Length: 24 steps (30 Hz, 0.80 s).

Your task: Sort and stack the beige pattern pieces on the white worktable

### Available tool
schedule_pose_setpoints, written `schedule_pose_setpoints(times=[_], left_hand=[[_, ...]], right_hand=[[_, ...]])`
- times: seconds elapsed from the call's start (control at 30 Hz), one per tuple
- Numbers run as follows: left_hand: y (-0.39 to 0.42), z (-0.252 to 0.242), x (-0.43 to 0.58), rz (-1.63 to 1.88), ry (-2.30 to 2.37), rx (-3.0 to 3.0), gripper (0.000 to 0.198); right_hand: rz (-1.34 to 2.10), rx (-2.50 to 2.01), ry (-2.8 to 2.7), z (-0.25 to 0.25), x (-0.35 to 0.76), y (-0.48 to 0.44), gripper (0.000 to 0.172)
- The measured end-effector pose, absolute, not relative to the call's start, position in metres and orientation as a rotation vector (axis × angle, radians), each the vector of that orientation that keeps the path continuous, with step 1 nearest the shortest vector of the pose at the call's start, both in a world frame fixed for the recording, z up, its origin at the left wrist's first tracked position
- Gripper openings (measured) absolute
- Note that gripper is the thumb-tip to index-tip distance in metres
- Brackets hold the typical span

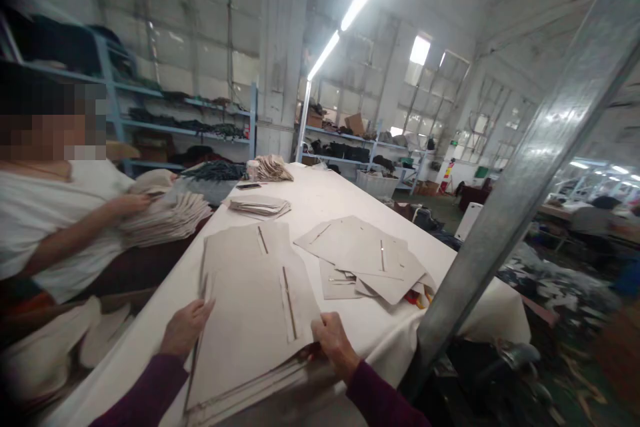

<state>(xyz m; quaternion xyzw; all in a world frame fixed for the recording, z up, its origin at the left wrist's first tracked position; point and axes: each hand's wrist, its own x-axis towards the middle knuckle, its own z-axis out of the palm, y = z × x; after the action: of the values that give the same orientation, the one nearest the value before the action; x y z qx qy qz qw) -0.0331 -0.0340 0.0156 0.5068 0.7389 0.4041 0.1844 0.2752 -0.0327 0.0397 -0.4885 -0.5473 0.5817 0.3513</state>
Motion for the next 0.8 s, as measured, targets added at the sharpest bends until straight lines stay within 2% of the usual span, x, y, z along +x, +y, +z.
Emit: schedule_pose_setpoints(times=[0.13, 0.27, 0.4, 0.5, 0.57, 0.67, 0.8], left_hand=[[-0.031, 0.011, -0.037, 1.116, 2.096, 1.448, 0.039], [-0.027, 0.005, -0.04, 1.015, 2.136, 1.46, 0.047], [-0.026, 0.006, -0.037, 0.89, 2.244, 1.457, 0.054], [-0.028, 0.009, -0.031, 0.9, 2.27, 1.468, 0.056], [-0.03, 0.01, -0.027, 0.933, 2.275, 1.491, 0.053], [-0.034, 0.01, -0.021, 0.952, 2.225, 1.519, 0.054], [-0.034, 0.012, -0.021, 0.994, 2.104, 1.478, 0.067]], right_hand=[[1.627, -1.334, -1.918, 0.057, 0.279, -0.03, 0.015], [1.136, -1.432, -2.249, 0.074, 0.287, -0.012, 0.017], [0.931, -1.497, -2.328, 0.072, 0.287, 0.014, 0.019], [0.412, -1.615, -2.335, 0.059, 0.282, 0.028, 0.015], [0.131, -1.628, -2.279, 0.049, 0.275, 0.033, 0.022], [0.09, -1.575, -2.285, 0.032, 0.257, 0.036, 0.027], [-0.06, -1.519, -2.189, 0.008, 0.23, 0.03, 0.028]])
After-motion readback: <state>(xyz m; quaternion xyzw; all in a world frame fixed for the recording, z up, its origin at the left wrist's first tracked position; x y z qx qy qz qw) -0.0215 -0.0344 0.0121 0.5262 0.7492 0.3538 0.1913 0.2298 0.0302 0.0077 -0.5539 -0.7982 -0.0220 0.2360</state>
